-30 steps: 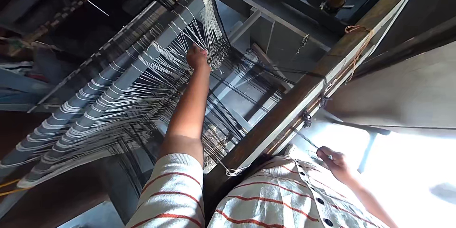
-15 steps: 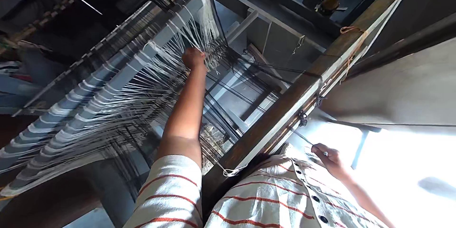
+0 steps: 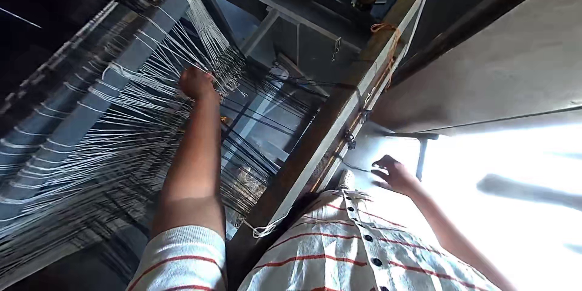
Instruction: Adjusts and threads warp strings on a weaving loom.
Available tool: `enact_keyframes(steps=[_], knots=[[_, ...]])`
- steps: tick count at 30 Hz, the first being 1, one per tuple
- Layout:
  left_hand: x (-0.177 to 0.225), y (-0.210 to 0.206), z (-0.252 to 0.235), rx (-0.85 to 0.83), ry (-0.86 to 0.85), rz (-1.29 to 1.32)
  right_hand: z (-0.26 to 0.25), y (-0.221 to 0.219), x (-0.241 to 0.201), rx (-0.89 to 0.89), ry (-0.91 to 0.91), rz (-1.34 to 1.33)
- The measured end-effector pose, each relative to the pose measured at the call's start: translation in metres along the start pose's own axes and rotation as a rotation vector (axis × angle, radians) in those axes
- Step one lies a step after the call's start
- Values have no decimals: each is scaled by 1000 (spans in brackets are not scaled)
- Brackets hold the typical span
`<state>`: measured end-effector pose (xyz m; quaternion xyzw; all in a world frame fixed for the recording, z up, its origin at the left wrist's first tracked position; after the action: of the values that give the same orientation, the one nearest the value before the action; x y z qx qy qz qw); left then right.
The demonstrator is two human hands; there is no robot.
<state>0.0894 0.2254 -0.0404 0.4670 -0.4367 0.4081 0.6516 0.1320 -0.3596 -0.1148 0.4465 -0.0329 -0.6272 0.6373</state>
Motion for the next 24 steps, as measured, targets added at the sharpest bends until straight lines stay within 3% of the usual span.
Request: enact_keyframes(steps=[4, 7, 11, 14, 19, 24], knots=[[0, 1, 2, 3, 7, -16, 16, 74, -76, 544, 325, -106], [2, 3, 5, -7, -30, -57, 11, 99, -127, 696, 472, -94], [-1, 4, 3, -2, -31, -48, -14, 97, -163, 662, 538, -85], [-3, 3, 3, 12, -27, 5, -16, 94, -171, 605, 658, -234], [-7, 4, -1, 44, 14, 84, 14, 98, -155, 337, 715, -538], [-8, 5, -2, 51, -14, 46, 42, 118, -124, 315, 692, -595]])
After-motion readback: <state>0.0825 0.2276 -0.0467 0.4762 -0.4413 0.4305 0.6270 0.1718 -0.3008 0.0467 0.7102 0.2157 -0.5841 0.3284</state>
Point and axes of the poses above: each hand's wrist, its own z-axis away from the middle knuckle, its own y-axis out of the back of the hand, x = y × z, the point moved 5 cm from there along -z, towards the middle knuckle, and after that the axes turned 1 degree about -z, right-handed, at the moved point
